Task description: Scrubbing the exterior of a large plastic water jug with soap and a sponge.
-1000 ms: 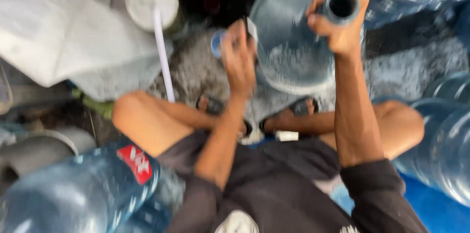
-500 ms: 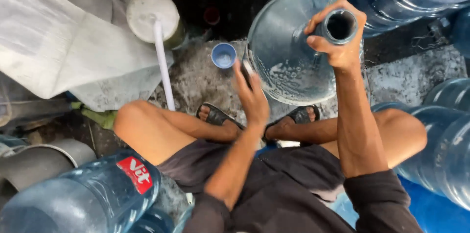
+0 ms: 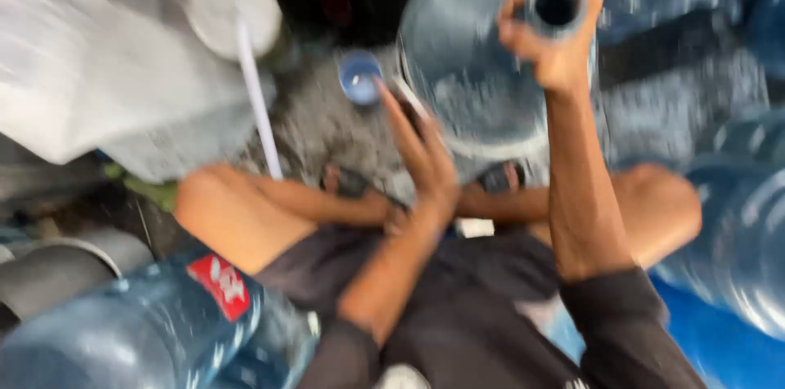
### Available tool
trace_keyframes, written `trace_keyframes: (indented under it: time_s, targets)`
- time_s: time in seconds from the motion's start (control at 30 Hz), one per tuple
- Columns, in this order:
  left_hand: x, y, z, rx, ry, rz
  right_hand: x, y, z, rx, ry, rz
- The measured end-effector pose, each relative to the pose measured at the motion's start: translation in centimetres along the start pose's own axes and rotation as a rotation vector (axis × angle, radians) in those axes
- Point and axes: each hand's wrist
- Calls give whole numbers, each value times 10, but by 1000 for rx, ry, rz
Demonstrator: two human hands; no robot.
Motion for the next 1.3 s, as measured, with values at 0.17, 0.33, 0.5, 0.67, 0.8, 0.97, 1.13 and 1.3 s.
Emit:
trace_keyframes:
  time_s: [0.17,0.33,0.5,0.67,0.8,0.97,1.13,1.3]
  targets:
    - [-30,1,-27,-662,-327,354,5,3,15,45,-140,29]
    - [-54,3,2,-624,-817,479,-7,1,10,-35,-171,93]
    - [-87,-4,-8,-1042,-1155,573,-9,2,10,-57,-229,60]
    - [-17,-9,-39,-711,-1076,844,-4,2,24,38,-259,89]
    - [-89,-14,-41,-306,-1002,777,0,2,13,-5,-268,42]
    - [-32,8,-29,-622,-1280,775,-5,3,23,44,-215,63]
    - [-79,-7,-12,-321,-1024,709,-5,-7,34,147,-134,-17]
    - [-57,3,7,-476,-1241,881,7,-26,35,238,-56,-228]
Point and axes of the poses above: each hand's wrist, its own x-axis away from the middle knuckle, its own y-axis out of the back of the hand, z = x × y
